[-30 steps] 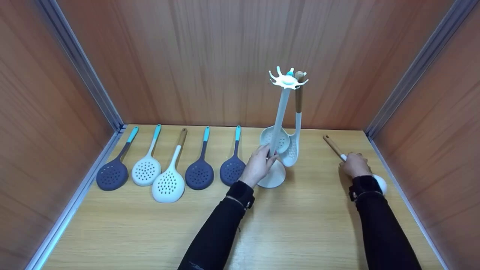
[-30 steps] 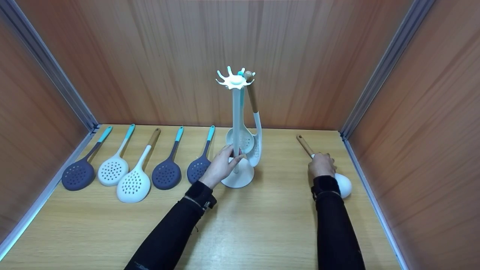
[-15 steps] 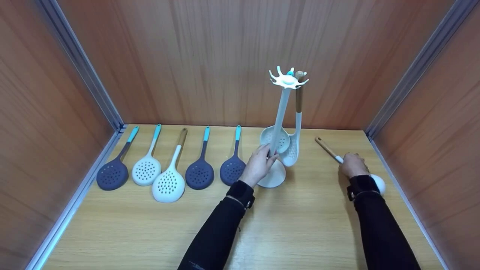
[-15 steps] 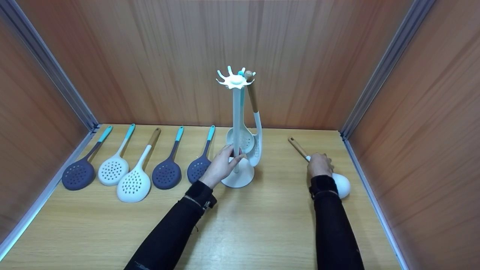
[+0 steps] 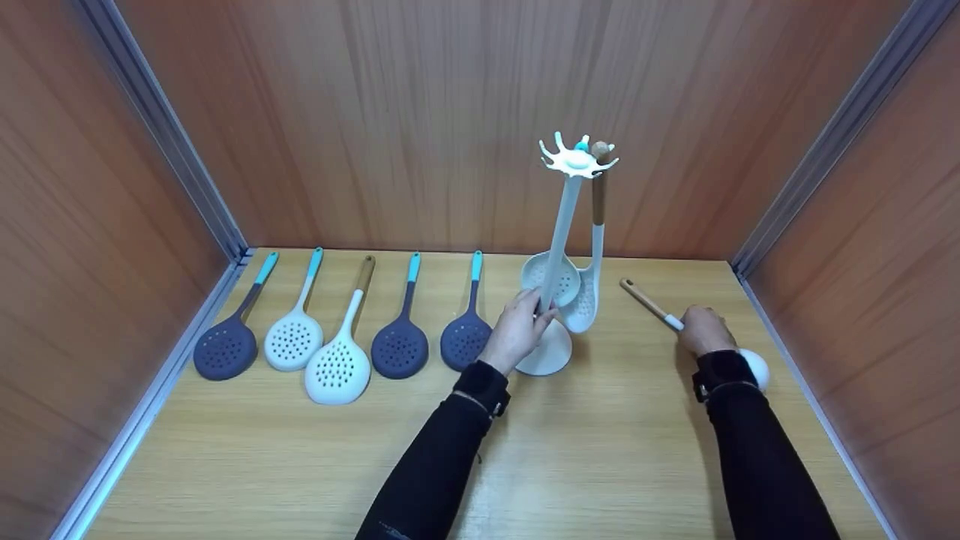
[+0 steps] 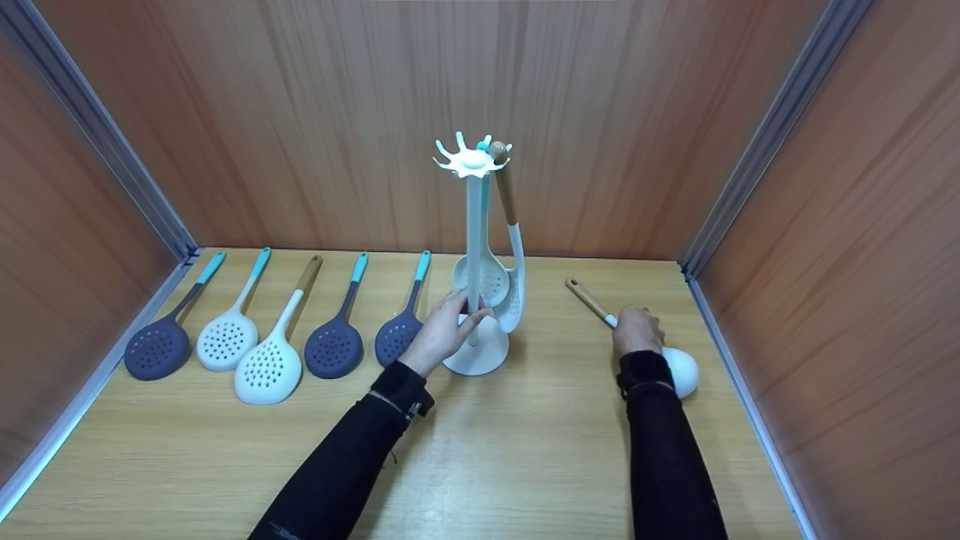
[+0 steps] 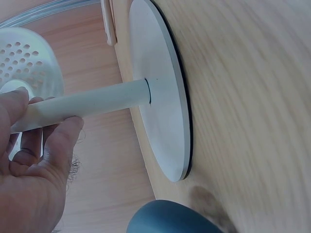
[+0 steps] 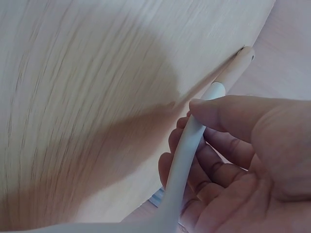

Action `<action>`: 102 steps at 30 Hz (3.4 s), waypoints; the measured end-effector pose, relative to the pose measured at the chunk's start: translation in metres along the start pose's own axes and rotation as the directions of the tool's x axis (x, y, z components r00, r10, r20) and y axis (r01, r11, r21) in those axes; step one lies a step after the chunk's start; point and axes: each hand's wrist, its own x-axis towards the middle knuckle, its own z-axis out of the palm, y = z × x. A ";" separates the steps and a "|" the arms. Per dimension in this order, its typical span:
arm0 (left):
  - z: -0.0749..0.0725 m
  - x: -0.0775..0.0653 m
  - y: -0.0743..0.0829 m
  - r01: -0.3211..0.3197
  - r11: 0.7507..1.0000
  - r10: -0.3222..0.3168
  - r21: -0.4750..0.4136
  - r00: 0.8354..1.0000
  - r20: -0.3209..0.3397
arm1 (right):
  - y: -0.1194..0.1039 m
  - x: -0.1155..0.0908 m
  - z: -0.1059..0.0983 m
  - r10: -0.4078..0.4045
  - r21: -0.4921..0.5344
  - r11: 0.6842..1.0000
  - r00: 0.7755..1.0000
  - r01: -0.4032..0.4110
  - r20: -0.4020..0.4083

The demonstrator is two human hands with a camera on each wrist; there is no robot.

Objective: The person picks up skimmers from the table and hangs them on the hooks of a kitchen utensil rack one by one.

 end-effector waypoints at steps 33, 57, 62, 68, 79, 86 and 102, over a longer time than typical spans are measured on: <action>0.000 -0.001 0.001 0.006 1.000 -0.006 0.019 1.000 -0.016 | -0.010 -0.012 -0.009 -0.005 0.085 0.996 0.999 0.008 -0.038; 0.000 0.001 -0.001 0.028 0.999 -0.028 0.022 1.000 0.005 | -0.018 -0.006 -0.022 -0.078 0.111 0.990 0.995 0.085 -0.070; 0.000 0.001 -0.001 0.010 1.000 -0.010 0.021 1.000 0.002 | -0.033 -0.018 -0.029 -0.089 0.096 0.990 0.990 0.100 -0.112; 0.000 0.002 0.000 0.046 0.999 -0.047 0.020 0.999 0.012 | -0.042 -0.021 -0.030 -0.130 0.071 0.987 0.973 0.146 -0.192; 0.000 0.001 0.001 0.072 0.997 -0.072 -0.006 0.997 0.013 | -0.055 -0.027 -0.037 -0.138 0.072 0.985 0.963 0.159 -0.232; 0.001 0.001 0.000 0.034 0.999 -0.034 0.010 0.999 -0.003 | -0.063 -0.029 -0.039 -0.163 0.092 0.976 0.947 0.195 -0.278; 0.000 0.001 0.001 0.042 0.999 -0.042 0.018 0.999 0.004 | -0.078 -0.040 -0.043 -0.214 0.086 0.962 0.910 0.260 -0.356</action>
